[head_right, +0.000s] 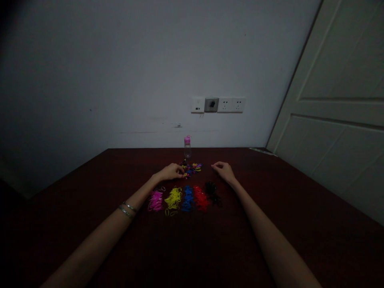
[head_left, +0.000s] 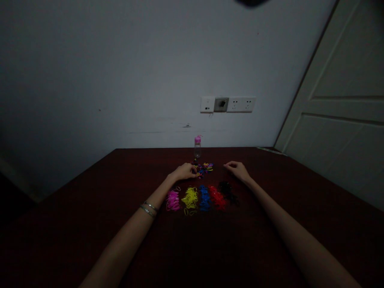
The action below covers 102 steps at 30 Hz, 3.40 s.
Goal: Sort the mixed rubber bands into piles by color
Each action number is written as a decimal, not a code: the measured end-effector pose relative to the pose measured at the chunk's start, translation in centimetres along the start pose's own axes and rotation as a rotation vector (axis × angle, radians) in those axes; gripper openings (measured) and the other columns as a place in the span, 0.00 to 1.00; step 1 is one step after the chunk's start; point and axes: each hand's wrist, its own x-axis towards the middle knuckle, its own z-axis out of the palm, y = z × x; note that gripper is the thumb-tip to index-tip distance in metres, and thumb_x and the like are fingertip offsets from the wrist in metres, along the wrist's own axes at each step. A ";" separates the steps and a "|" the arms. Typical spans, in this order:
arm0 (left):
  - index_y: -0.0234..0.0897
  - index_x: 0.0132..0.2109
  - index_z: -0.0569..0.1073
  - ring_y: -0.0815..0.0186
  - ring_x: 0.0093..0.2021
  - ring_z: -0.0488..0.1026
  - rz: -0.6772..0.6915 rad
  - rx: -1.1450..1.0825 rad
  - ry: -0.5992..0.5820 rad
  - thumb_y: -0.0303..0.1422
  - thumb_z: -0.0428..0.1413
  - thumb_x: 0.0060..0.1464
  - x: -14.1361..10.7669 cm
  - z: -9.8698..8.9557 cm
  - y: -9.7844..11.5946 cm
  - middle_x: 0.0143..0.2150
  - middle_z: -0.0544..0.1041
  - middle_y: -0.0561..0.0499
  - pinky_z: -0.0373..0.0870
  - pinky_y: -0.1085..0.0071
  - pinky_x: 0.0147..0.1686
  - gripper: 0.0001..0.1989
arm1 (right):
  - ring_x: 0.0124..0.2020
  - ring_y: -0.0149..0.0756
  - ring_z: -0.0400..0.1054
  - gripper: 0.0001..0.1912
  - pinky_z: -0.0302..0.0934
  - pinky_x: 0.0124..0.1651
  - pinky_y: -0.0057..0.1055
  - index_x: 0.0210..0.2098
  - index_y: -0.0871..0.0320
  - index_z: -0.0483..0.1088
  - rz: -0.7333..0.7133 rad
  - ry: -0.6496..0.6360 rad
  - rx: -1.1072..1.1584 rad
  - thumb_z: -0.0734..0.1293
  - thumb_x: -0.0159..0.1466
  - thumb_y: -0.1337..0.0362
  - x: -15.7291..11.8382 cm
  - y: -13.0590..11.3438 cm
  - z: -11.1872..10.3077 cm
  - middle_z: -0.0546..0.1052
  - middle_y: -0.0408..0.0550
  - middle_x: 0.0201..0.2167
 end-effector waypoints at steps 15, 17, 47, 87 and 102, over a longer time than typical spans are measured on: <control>0.35 0.39 0.79 0.69 0.28 0.67 0.003 -0.029 -0.001 0.31 0.56 0.46 0.0 -0.3 -0.3 0.29 0.77 0.51 0.59 0.76 0.29 0.12 | 0.28 0.37 0.67 0.22 0.59 0.33 0.30 0.25 0.60 0.74 -0.031 -0.009 -0.017 0.66 0.48 0.46 0.0 0.2 -0.1 0.76 0.48 0.25; 0.35 0.39 0.79 0.69 0.28 0.67 -0.009 -0.027 0.001 0.31 0.56 0.46 0.1 -0.2 -0.5 0.28 0.76 0.51 0.59 0.76 0.29 0.13 | 0.28 0.37 0.67 0.21 0.59 0.33 0.31 0.25 0.60 0.74 -0.028 -0.009 -0.024 0.66 0.48 0.46 0.0 0.3 -0.1 0.76 0.49 0.25; 0.33 0.33 0.79 0.69 0.30 0.70 -0.053 -0.015 0.044 0.28 0.54 0.45 0.4 0.6 -0.8 0.30 0.77 0.49 0.62 0.77 0.31 0.10 | 0.32 0.40 0.70 0.16 0.60 0.35 0.32 0.24 0.59 0.74 -0.027 -0.012 -0.083 0.66 0.49 0.51 -0.1 0.1 0.0 0.78 0.49 0.26; 0.35 0.28 0.78 0.72 0.21 0.63 -0.197 -0.248 -0.393 0.31 0.58 0.36 -7.8 -6.7 -2.7 0.18 0.71 0.55 0.55 0.76 0.22 0.08 | 0.31 0.40 0.71 0.14 0.60 0.35 0.30 0.25 0.59 0.74 -0.044 -0.019 -0.174 0.65 0.52 0.55 0.4 1.0 0.5 0.78 0.49 0.27; 0.33 0.25 0.76 0.63 0.30 0.71 -0.558 -0.374 0.828 0.42 0.49 0.48 -2.8 -0.4 -8.9 0.25 0.76 0.48 0.61 0.72 0.31 0.18 | 0.33 0.39 0.72 0.13 0.61 0.37 0.29 0.27 0.58 0.75 -0.104 -0.046 -0.258 0.64 0.55 0.56 0.1 0.7 1.0 0.79 0.49 0.30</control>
